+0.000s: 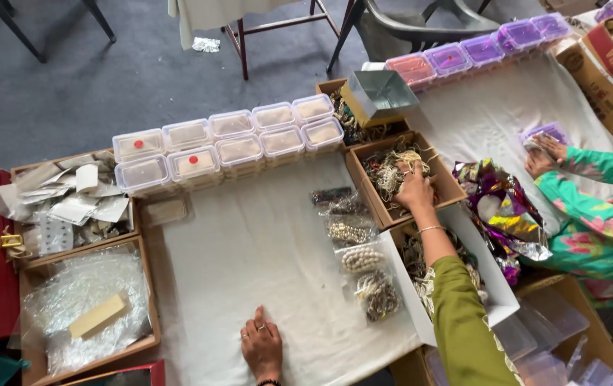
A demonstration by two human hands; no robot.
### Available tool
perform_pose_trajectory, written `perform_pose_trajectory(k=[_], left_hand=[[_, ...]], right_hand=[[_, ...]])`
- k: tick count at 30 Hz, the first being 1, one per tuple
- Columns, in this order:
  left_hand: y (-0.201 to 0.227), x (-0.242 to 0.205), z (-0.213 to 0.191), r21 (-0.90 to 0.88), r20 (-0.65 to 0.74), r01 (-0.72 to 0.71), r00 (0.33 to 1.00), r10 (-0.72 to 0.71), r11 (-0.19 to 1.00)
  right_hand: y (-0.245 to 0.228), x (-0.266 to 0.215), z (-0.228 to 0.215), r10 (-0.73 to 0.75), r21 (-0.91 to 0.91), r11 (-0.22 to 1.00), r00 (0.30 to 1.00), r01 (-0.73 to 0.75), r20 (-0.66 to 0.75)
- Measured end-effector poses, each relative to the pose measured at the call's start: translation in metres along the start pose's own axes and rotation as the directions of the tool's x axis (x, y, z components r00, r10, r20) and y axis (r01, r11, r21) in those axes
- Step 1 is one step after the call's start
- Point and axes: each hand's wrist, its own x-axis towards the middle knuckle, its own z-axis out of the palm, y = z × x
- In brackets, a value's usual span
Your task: The person sits at a table covered with various jewelry items and packaging supplies. They pick up small jewelry pieces, place them into small plastic bags, and then put the bags into small paper pouches. The person folds the pouches and places them into clear plastic containers, repeating the process with different items.
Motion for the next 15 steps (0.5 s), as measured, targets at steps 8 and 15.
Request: perform_pose_trajectory(k=[8,15], left_hand=[[-0.005,-0.004,0.021,0.049,-0.097,-0.036,0.994,0.041,0.998],[-0.008,-0.003,0.030,0.036,-0.128,-0.036,0.991,0.040,0.999]], right_hand=[[0.010,0.021,0.006,0.312,0.334,0.904,0.946,-0.267,-0.086],[0.065,0.024,-0.015,0.297,0.779,0.533,0.935,-0.331,0.194]])
